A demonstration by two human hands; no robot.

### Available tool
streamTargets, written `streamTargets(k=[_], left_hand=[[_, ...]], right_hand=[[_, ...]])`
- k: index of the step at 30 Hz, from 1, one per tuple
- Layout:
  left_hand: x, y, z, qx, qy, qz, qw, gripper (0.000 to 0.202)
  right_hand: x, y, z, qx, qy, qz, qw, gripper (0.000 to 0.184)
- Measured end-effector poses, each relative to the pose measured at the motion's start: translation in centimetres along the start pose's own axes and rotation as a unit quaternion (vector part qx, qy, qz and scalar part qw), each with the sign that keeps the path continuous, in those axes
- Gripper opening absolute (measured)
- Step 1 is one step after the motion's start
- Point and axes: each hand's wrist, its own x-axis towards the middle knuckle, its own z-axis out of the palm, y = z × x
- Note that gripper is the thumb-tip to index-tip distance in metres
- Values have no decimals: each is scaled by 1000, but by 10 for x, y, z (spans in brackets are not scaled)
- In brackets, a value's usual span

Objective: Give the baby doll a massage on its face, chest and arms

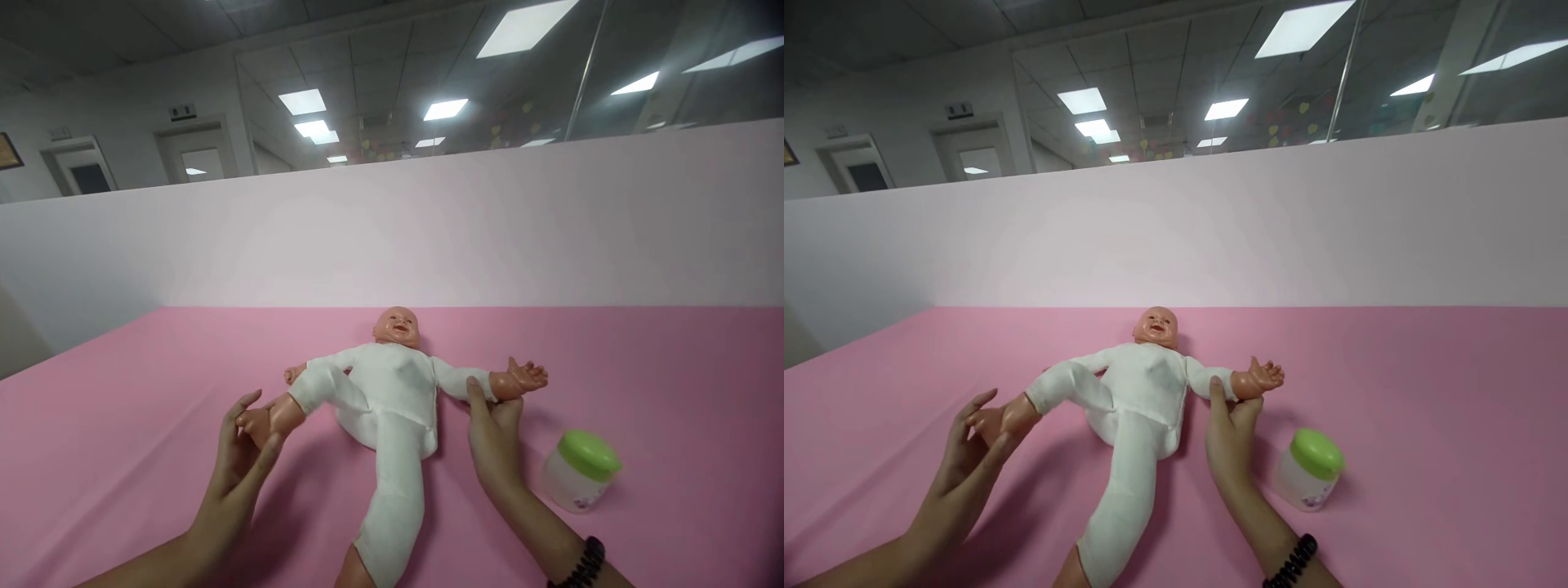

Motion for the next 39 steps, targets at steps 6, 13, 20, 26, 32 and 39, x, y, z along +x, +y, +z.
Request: streamTargets(k=[6,13,20,26,32,39], left_hand=[[-12,-17,-6,150,-321,250,901,63],[-4,-9,5,-32,-101,-4,994,39],[17,-5,11,-109,4,-173,979,51],[-7,-33,-7,13,-203,72,976,40],[-6,-26,-3,-18,-276,26,961,35],[27,-4,8,-120,-34,-187,974,38]], right_hand=[[-13,8,0,-131,-219,-168,952,38],[-10,4,-1,-99,-128,-39,986,47],[9,8,-10,-1,34,79,996,63],[-10,9,-7,-167,-180,-239,939,30],[-17,3,-5,-182,-195,-228,936,33],[9,9,-10,-60,61,80,993,58]])
